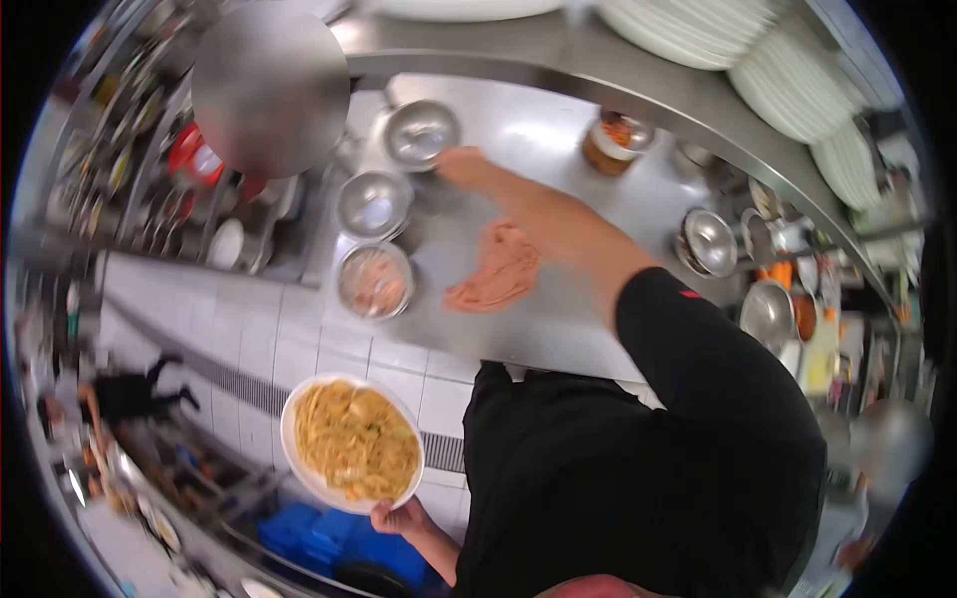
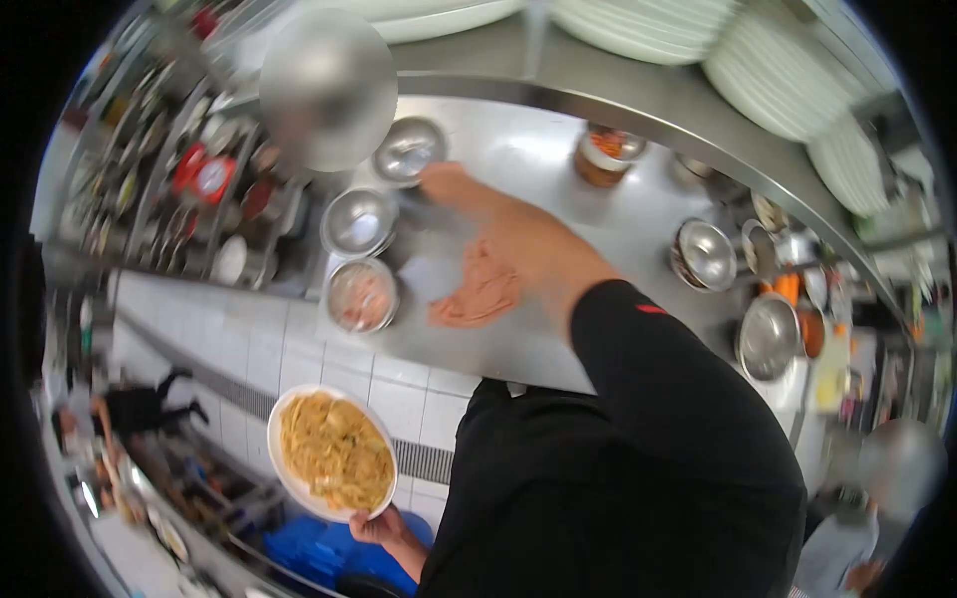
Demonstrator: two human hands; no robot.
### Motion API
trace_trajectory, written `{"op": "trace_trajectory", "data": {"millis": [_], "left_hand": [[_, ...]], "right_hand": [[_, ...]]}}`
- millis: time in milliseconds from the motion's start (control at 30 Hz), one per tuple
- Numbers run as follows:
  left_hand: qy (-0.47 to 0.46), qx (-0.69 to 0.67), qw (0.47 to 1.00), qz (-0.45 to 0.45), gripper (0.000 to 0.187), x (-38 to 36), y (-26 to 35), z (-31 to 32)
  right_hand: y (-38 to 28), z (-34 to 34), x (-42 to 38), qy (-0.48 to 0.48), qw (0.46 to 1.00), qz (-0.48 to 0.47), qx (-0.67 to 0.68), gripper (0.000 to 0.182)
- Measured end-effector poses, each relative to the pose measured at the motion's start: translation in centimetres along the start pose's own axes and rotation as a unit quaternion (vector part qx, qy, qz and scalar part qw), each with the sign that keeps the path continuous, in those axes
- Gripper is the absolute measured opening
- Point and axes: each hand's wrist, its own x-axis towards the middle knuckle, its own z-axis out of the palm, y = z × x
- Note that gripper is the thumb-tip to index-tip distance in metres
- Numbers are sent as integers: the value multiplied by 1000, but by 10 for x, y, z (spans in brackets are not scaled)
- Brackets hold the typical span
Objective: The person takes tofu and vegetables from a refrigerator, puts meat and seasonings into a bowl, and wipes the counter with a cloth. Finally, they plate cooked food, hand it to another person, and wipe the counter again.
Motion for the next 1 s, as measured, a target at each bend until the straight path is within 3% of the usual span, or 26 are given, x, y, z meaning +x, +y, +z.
{"op": "trace_trajectory", "data": {"millis": [67,167,200,233,267,333,367,467,567,633,667,700,767,800,867,900,933,1000], "left_hand": [[-17,8,1000,-5,86,13,0,-15],[-80,-22,996,-41,80,34,-6,17],[-86,-22,995,-38,80,28,-7,28],[-92,-22,995,-36,80,21,-8,39],[-188,-10,982,-3,80,9,-18,73],[-286,1,958,22,80,1,-16,85],[-205,3,979,3,81,12,-8,86],[-129,1,992,-12,82,24,-14,82],[-174,-5,984,-38,81,22,-23,106],[-198,-10,979,-52,80,16,-33,125],[-210,-14,976,-56,79,14,-35,128],[-216,-16,975,-55,79,19,-38,120],[-265,-69,954,-122,74,16,-54,106],[-268,-62,954,-121,74,-9,-75,118],[-391,-125,892,-191,78,-63,-107,144],[-288,-100,945,-117,75,-83,-121,144],[-287,-93,946,-118,75,-108,-132,152],[-228,-90,963,-107,74,-157,-153,179]], "right_hand": [[5,9,-12,110,991,0,-71,15],[-18,-44,-61,193,979,-57,-15,7],[-24,-52,-63,141,990,-16,25,11],[-28,-63,-76,177,982,-33,52,15],[-34,-76,-90,216,972,-54,73,20],[-50,-97,-121,246,959,-49,129,25],[-56,-105,-129,267,944,-50,185,30],[-61,-130,-203,312,918,-60,237,40],[-48,-179,-343,186,946,-105,245,45],[-24,-200,-446,158,927,-215,262,42],[-23,-226,-504,32,933,-183,309,37],[-10,-233,-555,-32,944,-154,289,33],[29,-255,-664,-90,952,-62,286,32],[64,-256,-719,-62,963,-43,258,33],[127,-258,-820,-13,951,25,309,31],[155,-256,-866,-20,907,147,395,29],[185,-253,-906,-31,843,263,469,27],[263,-236,-962,78,817,335,463,27]]}}
